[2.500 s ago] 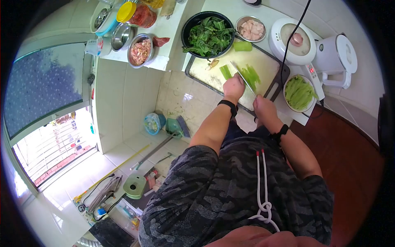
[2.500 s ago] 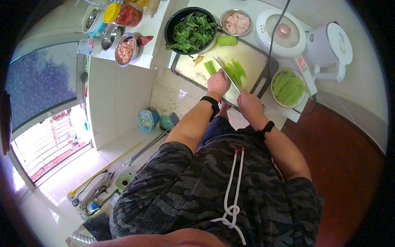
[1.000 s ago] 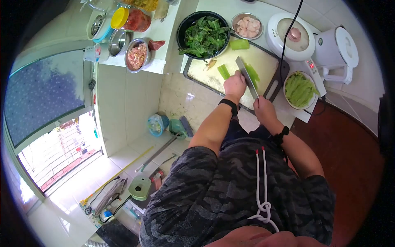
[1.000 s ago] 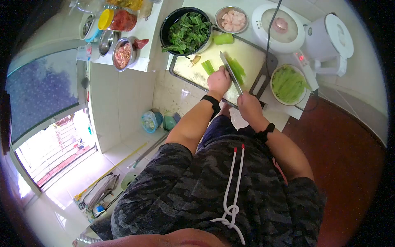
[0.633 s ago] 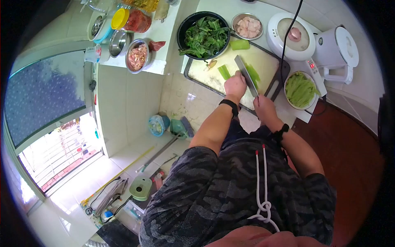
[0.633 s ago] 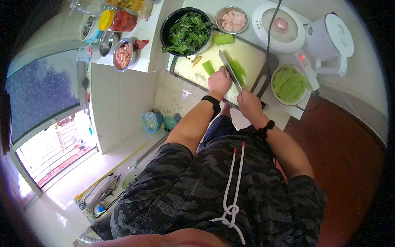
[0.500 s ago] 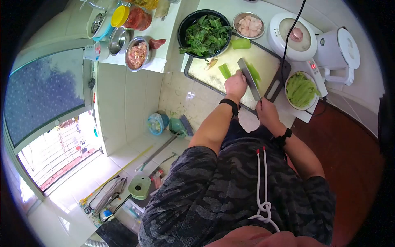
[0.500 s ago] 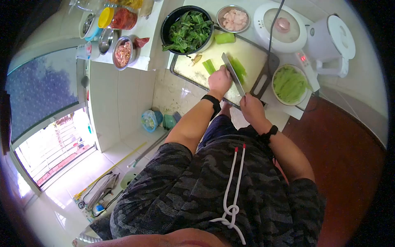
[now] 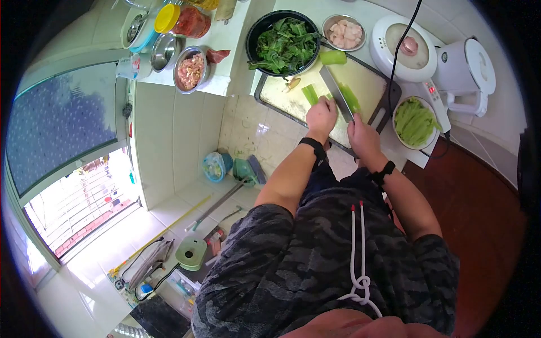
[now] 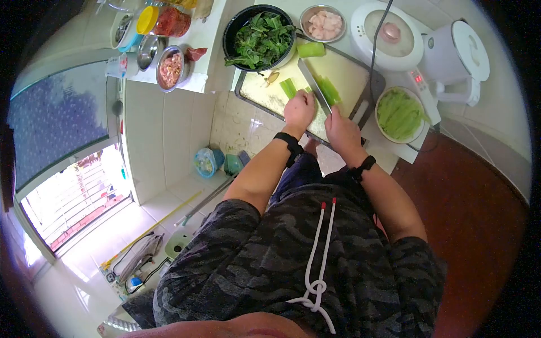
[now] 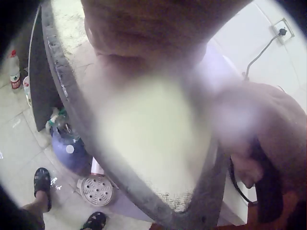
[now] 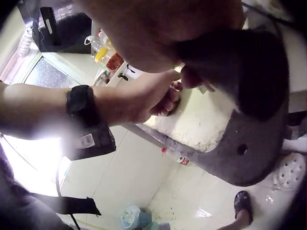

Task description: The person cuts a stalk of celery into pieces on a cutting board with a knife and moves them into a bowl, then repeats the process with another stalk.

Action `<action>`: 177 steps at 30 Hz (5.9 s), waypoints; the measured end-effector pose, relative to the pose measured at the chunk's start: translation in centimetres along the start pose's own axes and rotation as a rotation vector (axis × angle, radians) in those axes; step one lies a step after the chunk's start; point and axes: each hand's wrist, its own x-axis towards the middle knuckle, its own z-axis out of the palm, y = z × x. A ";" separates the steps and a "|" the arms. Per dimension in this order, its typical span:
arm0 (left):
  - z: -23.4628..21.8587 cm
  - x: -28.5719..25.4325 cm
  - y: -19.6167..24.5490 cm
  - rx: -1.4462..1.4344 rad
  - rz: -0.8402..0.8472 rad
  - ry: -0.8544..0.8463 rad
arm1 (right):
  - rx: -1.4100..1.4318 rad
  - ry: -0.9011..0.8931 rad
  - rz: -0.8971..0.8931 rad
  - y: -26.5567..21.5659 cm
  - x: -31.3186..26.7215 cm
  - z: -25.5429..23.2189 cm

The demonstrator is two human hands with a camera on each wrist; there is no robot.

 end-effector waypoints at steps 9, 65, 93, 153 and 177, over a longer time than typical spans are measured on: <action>0.2 1.0 -0.2 0.097 0.072 -0.033 | -0.055 -0.049 -0.061 0.7 -1.8 0.3; -1.7 5.0 1.2 0.397 0.888 -0.239 | -0.300 0.070 -0.425 4.3 -3.9 -4.3; 3.8 0.5 0.8 -0.542 0.520 0.271 | 0.928 -0.060 0.327 1.8 -3.3 6.3; 2.7 0.0 0.4 -0.278 0.028 0.141 | -0.169 0.064 -0.230 2.6 -3.5 -2.9; 3.7 -0.7 1.2 -0.473 -0.043 0.265 | -0.141 -0.141 -0.287 3.8 -0.5 -3.3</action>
